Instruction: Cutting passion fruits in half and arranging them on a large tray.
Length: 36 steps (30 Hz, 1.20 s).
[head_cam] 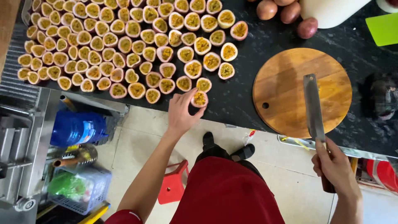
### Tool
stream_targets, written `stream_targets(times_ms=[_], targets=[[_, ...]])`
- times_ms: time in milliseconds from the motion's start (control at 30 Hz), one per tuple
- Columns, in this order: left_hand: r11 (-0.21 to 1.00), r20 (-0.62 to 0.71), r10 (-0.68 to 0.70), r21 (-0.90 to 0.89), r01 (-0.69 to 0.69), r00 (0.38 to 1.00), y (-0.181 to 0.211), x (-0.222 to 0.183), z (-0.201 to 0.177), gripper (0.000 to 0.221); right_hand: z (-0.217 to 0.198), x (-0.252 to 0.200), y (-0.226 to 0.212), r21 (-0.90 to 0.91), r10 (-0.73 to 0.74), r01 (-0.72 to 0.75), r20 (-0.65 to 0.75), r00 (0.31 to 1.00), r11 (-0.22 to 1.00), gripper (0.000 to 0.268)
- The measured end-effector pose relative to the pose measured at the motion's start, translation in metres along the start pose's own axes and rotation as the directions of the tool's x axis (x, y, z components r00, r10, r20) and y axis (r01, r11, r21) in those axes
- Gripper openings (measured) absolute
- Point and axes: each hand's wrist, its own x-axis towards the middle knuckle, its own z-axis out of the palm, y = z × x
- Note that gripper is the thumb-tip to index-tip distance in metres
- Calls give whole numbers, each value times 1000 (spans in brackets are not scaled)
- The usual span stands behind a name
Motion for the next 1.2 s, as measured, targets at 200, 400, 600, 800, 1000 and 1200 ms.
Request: stream_targets(times_ms=[200,400,600,800,1000,1200], targets=[[995,5,7,101,-7,1000,-19,-13,-17,61,10,-2,-17,-97,-8,7,-17,1000,995,34],[982,-35,5,189,1,999,-39,-22,-31,57,9,4,-1,-44,-15,13,-39,999,999,35],[991,-71,-32,129,41,997,-22,-7,-33,57,7,11,12,-2,10,-10,-35,999,1000,37],[988,-116,119,-85,-129,986,7,89,54,48,7,-9,-13,15,92,-92,-31,995,996,43],[993,92,120,-29,-118,989,32,253,183,57,7,-12,-2,-23,48,-50,-51,998,998,48],[979,330,-141,186,82,933,27,311,241,75,6,-27,-10,-37,53,-55,-69,996,998,51]])
